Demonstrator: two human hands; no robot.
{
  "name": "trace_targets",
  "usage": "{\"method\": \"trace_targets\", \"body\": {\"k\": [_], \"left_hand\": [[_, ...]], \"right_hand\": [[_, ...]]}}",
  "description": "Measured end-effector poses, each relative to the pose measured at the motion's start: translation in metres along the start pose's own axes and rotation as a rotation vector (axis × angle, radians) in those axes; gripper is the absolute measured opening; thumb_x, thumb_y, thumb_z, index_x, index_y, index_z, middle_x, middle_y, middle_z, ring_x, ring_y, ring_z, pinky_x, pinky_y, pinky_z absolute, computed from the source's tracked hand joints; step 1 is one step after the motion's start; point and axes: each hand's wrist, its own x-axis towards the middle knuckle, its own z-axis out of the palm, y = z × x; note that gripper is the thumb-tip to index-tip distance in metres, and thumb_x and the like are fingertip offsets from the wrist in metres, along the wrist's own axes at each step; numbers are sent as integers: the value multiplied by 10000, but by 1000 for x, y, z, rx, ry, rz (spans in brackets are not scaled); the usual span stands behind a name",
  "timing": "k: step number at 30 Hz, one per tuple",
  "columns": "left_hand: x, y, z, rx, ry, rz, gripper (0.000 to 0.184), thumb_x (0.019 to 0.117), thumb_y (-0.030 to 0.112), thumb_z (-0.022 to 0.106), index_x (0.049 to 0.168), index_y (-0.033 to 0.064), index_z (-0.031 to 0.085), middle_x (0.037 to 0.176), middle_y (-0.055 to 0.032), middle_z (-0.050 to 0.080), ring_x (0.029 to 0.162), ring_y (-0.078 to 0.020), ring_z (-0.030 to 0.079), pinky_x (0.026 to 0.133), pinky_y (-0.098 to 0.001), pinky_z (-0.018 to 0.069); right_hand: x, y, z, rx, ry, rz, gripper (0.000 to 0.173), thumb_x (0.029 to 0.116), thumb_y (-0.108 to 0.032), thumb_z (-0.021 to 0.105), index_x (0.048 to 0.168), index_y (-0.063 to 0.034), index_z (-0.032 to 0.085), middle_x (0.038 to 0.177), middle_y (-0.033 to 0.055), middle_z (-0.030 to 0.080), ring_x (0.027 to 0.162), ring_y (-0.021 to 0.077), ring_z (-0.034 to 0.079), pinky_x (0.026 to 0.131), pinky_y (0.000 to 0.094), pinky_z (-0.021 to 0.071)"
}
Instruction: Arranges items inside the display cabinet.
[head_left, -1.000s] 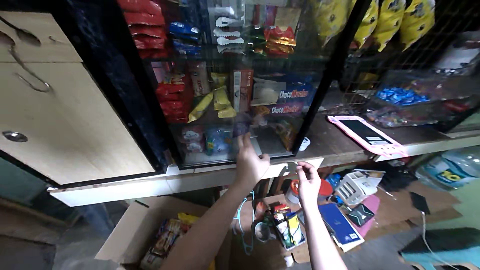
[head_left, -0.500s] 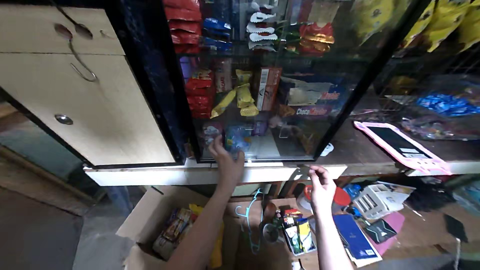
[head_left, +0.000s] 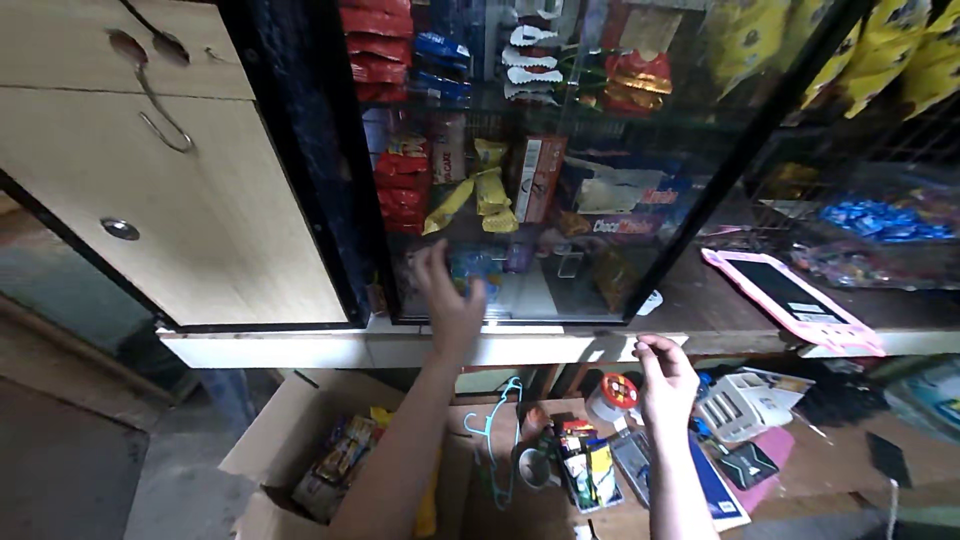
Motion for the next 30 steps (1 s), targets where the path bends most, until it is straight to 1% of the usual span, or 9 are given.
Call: {"method": "trace_targets", "body": {"k": [3,7,11,16,18,20,23,25,30], "left_hand": [[-5,23,22,-130,-74,17,485,874,-19,627,1344,-111,550,1393,-311,511,1210,-378,582,995,-467,508],[-4,41,28,-187,-96,-68,455,879,-34,617,1324,-110,560,1363,-293,536,1168,-346,600,976,-435,509],[0,61,28,-133,-317,-171,454,941,26,612,1383,-53,545,1409,-249,521,1226,-335,575,1012,-448,490],[6,75,22,10,-488,-123,500,970,121,612,1438,-23,516,1437,-230,507,1328,-367,493,1096,-502,416],[2,65,9,44,-409,-30,521,925,132,663,1419,2,558,1459,-227,504,1363,-406,445,1101,-534,396],[-4,40,-6,27,-164,19,623,866,133,713,1434,-28,511,1506,-289,420,1378,-485,397,1076,-602,399],[-8,-2,-23,-41,71,-148,824,900,142,691,1544,-101,238,1575,-380,199,1419,-519,311,1112,-597,360],[-12,-11,-27,-75,12,-289,764,973,148,632,1568,-80,212,1574,-367,214,1401,-471,371,1109,-526,399],[-14,-6,-28,-140,-105,-314,571,961,51,544,1489,-107,396,1494,-359,346,1319,-433,453,1075,-486,421]], "right_hand": [[2,-4,7,-11,-38,-43,247,947,-47,522,1029,161,627,959,79,639,859,-60,586,797,97,483],[2,-13,11,-23,-73,-88,259,943,-68,528,1016,153,641,968,89,641,879,-57,594,808,97,488],[6,-19,18,-16,-120,-134,256,949,-76,523,1009,141,646,969,86,651,874,-51,599,813,107,494],[13,-38,37,-37,-160,-235,257,949,-83,536,990,133,667,963,118,664,908,-35,603,829,103,486],[16,-43,46,-58,-188,-283,255,948,-89,540,982,122,678,960,133,667,907,-17,605,823,107,483],[17,-49,52,-72,-217,-330,251,945,-91,544,972,115,685,959,146,672,912,5,614,830,117,486],[17,-55,60,-76,-239,-394,254,937,-98,544,955,112,686,958,153,676,919,10,612,848,117,476],[17,-56,66,-63,-254,-414,254,938,-99,541,944,112,683,950,151,672,916,6,608,847,112,474],[15,-65,78,-60,-274,-451,259,938,-105,542,938,110,687,926,156,673,905,23,609,848,121,469]]}}
